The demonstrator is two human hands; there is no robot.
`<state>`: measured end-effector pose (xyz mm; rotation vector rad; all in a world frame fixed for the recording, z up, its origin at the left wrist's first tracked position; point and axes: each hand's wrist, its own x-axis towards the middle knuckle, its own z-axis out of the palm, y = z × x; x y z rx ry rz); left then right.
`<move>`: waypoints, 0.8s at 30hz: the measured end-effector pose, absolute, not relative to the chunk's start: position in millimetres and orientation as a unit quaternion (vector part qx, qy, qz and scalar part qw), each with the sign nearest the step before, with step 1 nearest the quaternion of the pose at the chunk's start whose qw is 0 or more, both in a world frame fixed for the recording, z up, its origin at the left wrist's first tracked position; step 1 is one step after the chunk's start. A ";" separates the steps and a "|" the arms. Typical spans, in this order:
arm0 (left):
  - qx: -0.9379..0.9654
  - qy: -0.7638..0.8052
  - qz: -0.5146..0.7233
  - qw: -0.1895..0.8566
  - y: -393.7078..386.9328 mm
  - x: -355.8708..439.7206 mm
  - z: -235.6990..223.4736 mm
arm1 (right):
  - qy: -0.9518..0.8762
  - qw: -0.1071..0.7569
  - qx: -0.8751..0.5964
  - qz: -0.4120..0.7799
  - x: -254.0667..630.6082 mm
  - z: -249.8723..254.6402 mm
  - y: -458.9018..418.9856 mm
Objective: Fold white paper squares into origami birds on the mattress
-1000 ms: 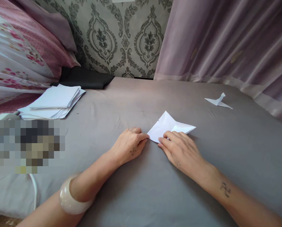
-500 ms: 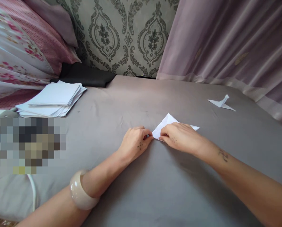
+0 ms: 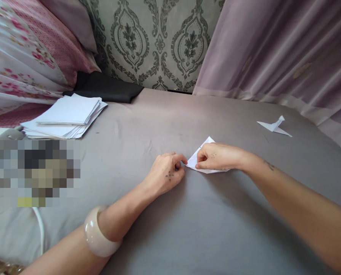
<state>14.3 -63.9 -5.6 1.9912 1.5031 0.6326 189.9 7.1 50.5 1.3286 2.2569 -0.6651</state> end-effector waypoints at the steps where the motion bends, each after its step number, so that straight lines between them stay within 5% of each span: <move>1: 0.745 0.560 0.233 0.278 -63.8 14.5 -5.5 | 0.814 0.220 0.478 -0.247 190.2 49.7 8.9; 24: 0.761 0.578 0.192 0.223 -57.3 21.2 -11.8 | 0.795 0.263 0.467 -0.283 184.3 57.8 20.2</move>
